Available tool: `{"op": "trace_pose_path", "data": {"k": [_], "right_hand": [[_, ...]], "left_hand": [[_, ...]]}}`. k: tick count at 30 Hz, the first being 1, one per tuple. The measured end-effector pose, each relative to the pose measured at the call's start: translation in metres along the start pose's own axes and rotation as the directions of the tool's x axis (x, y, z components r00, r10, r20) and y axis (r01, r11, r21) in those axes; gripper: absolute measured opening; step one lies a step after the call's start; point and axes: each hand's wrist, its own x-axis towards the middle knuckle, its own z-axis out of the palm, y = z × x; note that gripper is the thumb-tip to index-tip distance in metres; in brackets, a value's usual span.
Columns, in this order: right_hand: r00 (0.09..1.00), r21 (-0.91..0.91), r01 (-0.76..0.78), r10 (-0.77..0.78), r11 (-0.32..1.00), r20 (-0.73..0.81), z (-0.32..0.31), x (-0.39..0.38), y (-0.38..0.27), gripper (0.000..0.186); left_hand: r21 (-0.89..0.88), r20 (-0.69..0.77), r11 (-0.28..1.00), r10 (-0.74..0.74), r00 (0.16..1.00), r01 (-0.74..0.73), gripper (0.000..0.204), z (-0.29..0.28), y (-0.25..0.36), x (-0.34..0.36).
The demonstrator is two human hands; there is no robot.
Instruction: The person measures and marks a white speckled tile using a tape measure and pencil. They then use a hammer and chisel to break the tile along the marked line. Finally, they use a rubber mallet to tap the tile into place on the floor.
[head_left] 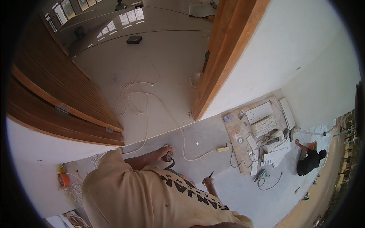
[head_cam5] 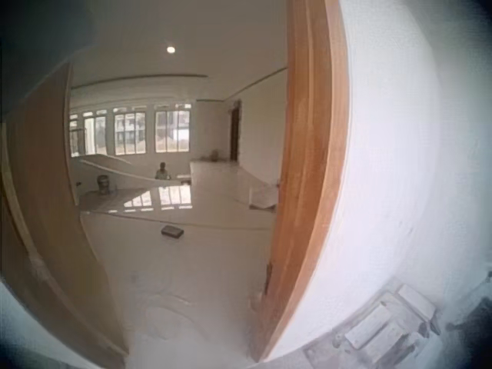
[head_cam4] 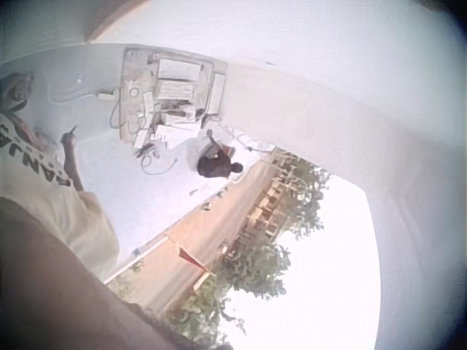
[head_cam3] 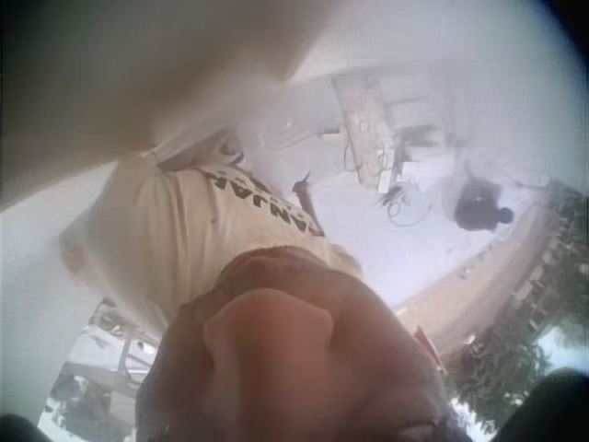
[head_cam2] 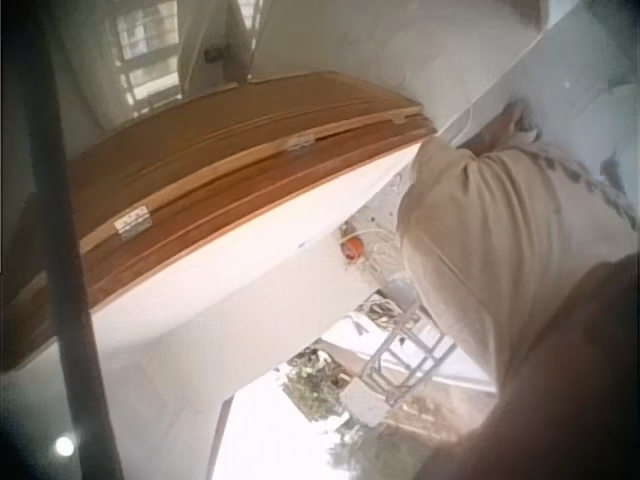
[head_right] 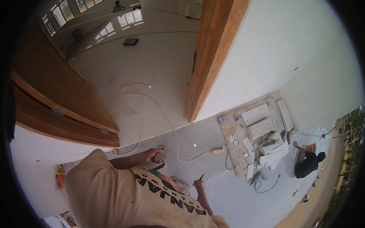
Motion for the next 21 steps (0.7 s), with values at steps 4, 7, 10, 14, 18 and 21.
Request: {"op": "trace_pose_path", "data": {"k": [4,7,10,14,18,21], "right_hand": [[0.958,-0.094,0.187,-0.16,0.978,0.237,0.087,0.024,-0.124,0.023],[0.904,-0.12,0.305,-0.247,0.945,0.348,0.15,0.039,-0.217,0.025],[0.828,-0.268,0.513,-0.387,0.815,0.407,0.195,0.053,-0.298,0.024],[0.768,-0.196,0.569,-0.432,0.798,0.474,0.233,0.044,-0.396,0.022],[0.832,-0.296,0.456,-0.284,0.839,0.476,0.249,0.093,-0.456,0.022],[0.88,-0.359,0.364,-0.191,0.859,0.435,0.27,0.116,-0.508,0.023]], "left_hand": [[-0.074,-0.051,0.997,0.035,0.998,-0.039,0.027,-0.069,0.068,-0.033],[-0.143,-0.133,0.977,0.139,0.981,-0.158,0.026,-0.116,0.105,-0.038],[-0.192,-0.142,0.944,0.242,0.96,-0.267,0.025,-0.145,0.145,-0.036],[-0.218,-0.162,0.901,0.345,0.925,-0.374,0.025,-0.189,0.177,-0.015],[-0.134,-0.272,0.886,0.399,0.876,-0.445,0.026,-0.205,0.221,-0.004],[-0.207,-0.269,0.88,0.368,0.89,-0.427,0.025,-0.239,0.238,0.016]]}}
